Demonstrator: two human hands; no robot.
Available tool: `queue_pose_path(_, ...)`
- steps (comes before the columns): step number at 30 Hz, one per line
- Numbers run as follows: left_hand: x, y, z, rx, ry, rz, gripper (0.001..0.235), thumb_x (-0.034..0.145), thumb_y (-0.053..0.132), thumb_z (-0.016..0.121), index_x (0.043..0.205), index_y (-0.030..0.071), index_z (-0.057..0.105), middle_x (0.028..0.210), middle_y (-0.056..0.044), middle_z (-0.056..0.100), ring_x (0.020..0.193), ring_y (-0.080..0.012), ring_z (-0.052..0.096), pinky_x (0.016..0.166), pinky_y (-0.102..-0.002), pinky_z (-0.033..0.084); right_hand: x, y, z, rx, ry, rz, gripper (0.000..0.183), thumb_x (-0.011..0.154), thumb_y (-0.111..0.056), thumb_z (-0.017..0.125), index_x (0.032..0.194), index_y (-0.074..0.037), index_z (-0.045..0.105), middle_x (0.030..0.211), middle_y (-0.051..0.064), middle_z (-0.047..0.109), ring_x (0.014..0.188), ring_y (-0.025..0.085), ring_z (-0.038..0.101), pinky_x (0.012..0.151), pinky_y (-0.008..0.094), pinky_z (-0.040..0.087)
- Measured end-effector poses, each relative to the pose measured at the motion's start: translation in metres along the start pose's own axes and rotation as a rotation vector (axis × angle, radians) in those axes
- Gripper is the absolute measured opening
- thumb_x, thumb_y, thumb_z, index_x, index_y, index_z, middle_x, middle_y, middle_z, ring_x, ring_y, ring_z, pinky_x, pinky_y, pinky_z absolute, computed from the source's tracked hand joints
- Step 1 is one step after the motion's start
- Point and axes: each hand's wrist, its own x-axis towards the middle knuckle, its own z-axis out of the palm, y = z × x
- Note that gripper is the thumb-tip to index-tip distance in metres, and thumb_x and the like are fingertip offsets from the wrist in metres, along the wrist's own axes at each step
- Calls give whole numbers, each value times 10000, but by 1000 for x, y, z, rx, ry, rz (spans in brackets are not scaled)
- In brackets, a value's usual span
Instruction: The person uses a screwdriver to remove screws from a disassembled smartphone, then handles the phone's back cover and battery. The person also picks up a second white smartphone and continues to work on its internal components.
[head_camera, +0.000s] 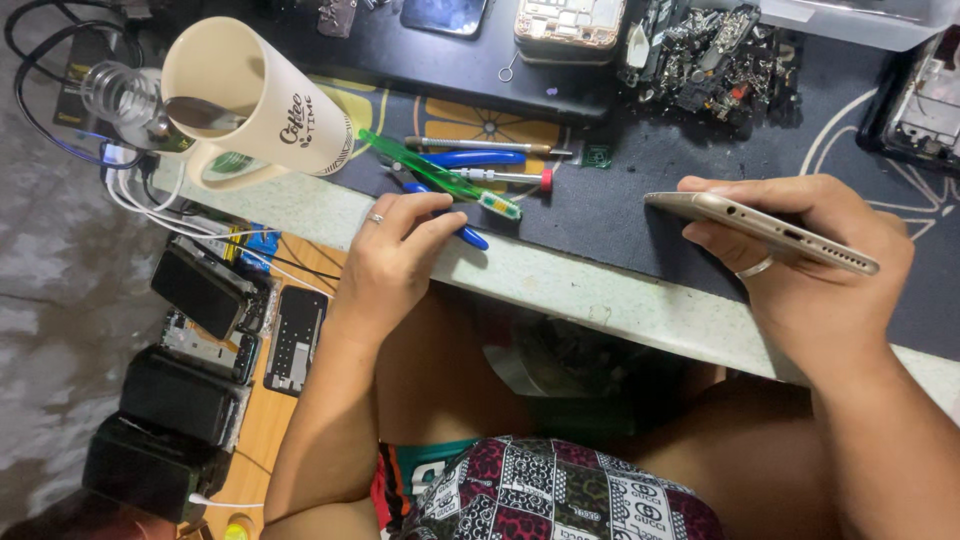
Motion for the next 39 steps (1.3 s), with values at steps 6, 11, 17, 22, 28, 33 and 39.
queue_pose_path(6, -6, 2, 0, -35, 104, 30, 355, 852, -76, 768, 1175, 54, 698, 1129, -133, 657, 1007, -329, 646, 895, -439, 546, 1, -1, -1, 40, -10, 56, 137, 935, 69, 688, 1041, 49, 603, 1107, 169, 714, 1052, 195, 724, 917, 308, 632)
queue_pose_path(11, -9, -3, 6, -8, 251, 81, 304, 847, 15, 911, 1067, 68, 706, 869, -44, 616, 786, -260, 579, 725, -415, 478, 0, -1, 0, 19, -10, 31, 166, 946, 53, 725, 1078, 58, 624, 1130, 176, 721, 1076, 205, 727, 951, 320, 625)
queue_pose_path(17, -8, 4, 11, 28, 301, 89, 274, 886, -74, 751, 1099, 79, 669, 940, -83, 660, 880, -295, 644, 827, -428, 497, 0, 0, -1, 35, -14, 40, 159, 953, 37, 715, 1082, 56, 624, 1131, 182, 723, 1035, 199, 727, 924, 315, 626)
queue_pose_path(22, 2, 5, 15, -36, 290, 70, 275, 880, -28, 849, 1076, 75, 686, 865, -17, 636, 777, -221, 603, 776, -398, 487, 0, 0, -1, 58, -22, 37, 138, 968, 39, 701, 1078, 50, 620, 1124, 173, 721, 1044, 192, 729, 928, 310, 629)
queue_pose_path(28, 6, 9, 19, 8, 358, 35, 232, 924, -29, 761, 1109, 92, 690, 1001, -70, 703, 907, -276, 668, 800, -358, 516, 0, 0, -3, 20, -26, 30, 169, 950, 51, 724, 1095, 57, 638, 1133, 173, 727, 1024, 183, 721, 930, 304, 618)
queue_pose_path(33, 12, 5, 15, -49, 389, -91, 208, 914, 29, 862, 1055, 78, 716, 868, -22, 686, 746, -214, 597, 740, -378, 488, 2, -1, -1, 96, -3, 95, 146, 941, 63, 696, 1073, 43, 637, 1118, 142, 726, 1019, 152, 723, 918, 286, 625)
queue_pose_path(39, 41, -6, 6, 137, 235, -47, 229, 902, -27, 804, 1099, 57, 720, 1002, -75, 670, 950, -290, 625, 834, -413, 491, 2, -1, -3, 44, -16, 89, 141, 947, 79, 685, 1076, 45, 638, 1115, 151, 728, 996, 157, 719, 898, 287, 622)
